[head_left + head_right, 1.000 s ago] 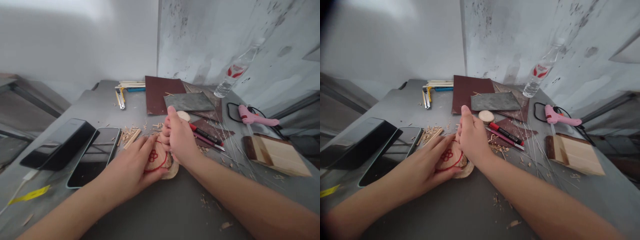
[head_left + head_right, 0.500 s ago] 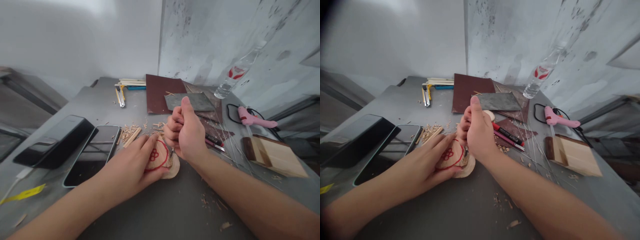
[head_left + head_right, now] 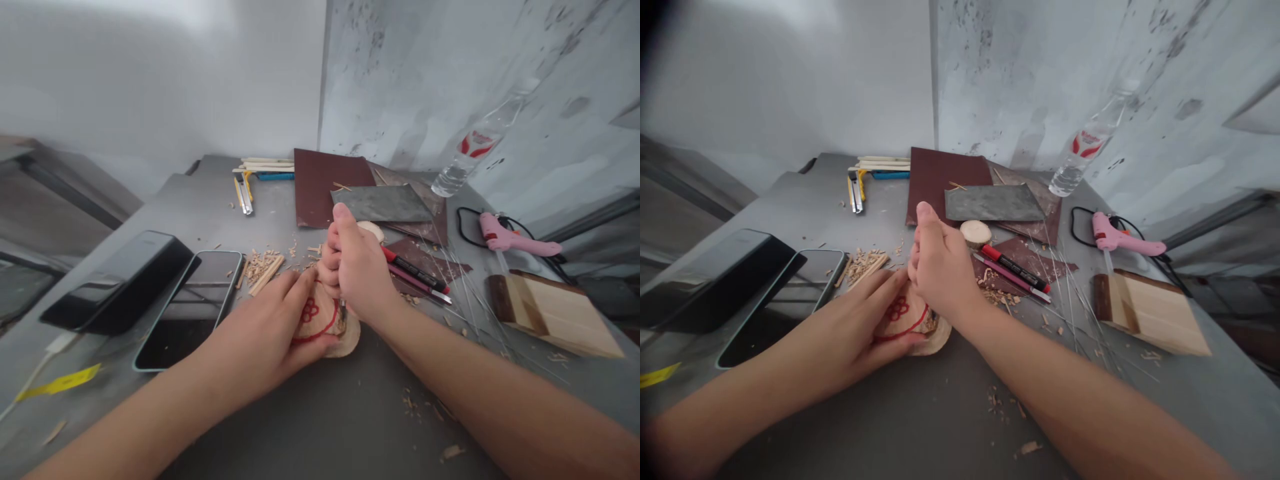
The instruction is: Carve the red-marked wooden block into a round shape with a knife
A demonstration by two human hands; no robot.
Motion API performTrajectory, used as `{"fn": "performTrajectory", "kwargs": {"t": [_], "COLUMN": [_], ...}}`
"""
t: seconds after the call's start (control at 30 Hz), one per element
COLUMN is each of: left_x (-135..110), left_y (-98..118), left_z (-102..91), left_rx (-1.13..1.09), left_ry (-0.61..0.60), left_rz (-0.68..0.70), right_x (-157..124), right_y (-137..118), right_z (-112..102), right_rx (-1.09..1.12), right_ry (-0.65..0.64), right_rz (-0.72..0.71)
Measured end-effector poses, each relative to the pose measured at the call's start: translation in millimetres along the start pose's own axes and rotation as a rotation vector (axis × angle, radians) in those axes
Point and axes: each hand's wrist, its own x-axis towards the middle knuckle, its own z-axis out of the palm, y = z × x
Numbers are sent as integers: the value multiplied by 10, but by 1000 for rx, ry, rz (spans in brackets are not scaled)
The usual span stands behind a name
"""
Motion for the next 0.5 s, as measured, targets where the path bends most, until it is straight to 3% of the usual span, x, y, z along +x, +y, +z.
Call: {"fn": "performTrajectory", "kwargs": {"t": [0.17,0.23,0.4,0.5], "left_x": [22,27,10,-5], "left_y": [33,39,13,-19], "left_z": [-21,-28,-28,-4], "left_rx": [-44,-57,-52,-27], "left_ry": [-34,-24,-17,12], "left_rz": [-17,-5,9,18], "right_x": [-15,-56,-190,-177], "right_y": [-34,-15,31,-28], "right_z": [-27,-20,-43,-118], "right_rx": [40,26,-2,124], "right_ry": [-257,-295,-172,-136], "right_rz": [38,31,-108,-56]}}
